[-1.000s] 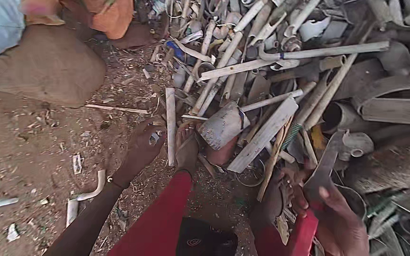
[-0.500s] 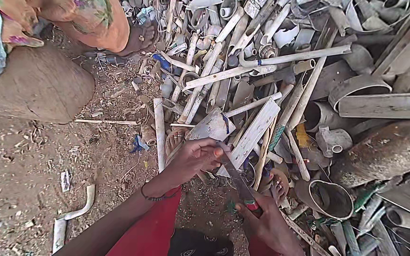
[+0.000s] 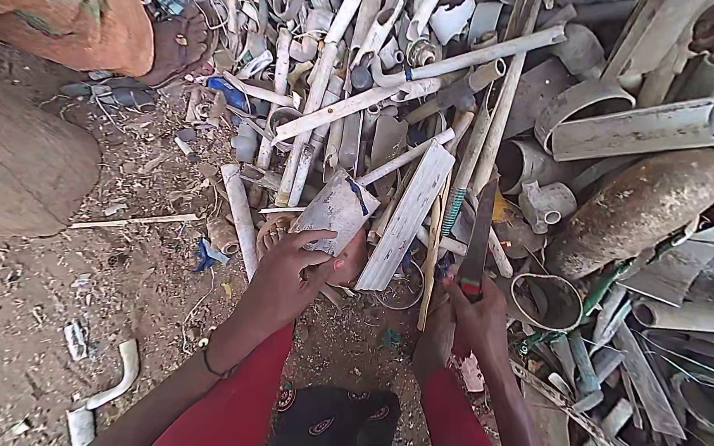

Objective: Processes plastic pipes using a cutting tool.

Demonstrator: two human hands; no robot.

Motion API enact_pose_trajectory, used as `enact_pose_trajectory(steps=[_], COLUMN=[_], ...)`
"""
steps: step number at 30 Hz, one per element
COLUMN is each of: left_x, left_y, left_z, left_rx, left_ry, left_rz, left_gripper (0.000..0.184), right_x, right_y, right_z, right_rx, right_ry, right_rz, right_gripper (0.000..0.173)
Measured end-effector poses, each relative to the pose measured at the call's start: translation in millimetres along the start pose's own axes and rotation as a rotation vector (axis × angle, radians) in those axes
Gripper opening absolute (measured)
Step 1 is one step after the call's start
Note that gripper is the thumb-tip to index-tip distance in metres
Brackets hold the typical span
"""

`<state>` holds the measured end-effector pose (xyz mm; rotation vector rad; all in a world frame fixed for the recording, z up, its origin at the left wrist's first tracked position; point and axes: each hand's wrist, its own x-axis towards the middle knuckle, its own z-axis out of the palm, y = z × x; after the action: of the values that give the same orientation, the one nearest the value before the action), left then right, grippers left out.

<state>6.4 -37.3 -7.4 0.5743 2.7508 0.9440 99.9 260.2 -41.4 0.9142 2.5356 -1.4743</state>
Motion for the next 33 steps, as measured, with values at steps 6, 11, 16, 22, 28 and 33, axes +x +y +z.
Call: enact_pose_trajectory(steps=[6,11,16,22,28,33], left_x=[-1,-5,-1,6,6,6], left_y=[-3,-2,2,19,34,23], left_z=[3,2,3,12,14,13], left_rx=[-0.098,-0.079,-0.126,-0.255,-0.303,-0.63], left_ry=[-0.216,-0.293,-0.289,-0.247,-0.395,-0.343], left_rz=[0.046,0.122,0.141,0.216,0.233,0.18], left_gripper=[0.034,0.031,0.031,0.039,0.042,0.026], right_x=[60,74,39,-6,-32,-40], right_y=[-2,-8,-6,-38,-51,-55], right_z=[23,17,0,-1,19,4], right_rx=[-0.305,-0.384,0.263,0.786,0.563,0.184], right_ry=[0.058,-0.086,-0.046,-0.311,-0.429,-0.115], right_rz=[0.001,0.101,0.108,0.048,-0.241,-0.694], right_gripper=[0.039,0.041,0.045,0.039,0.035,0.03])
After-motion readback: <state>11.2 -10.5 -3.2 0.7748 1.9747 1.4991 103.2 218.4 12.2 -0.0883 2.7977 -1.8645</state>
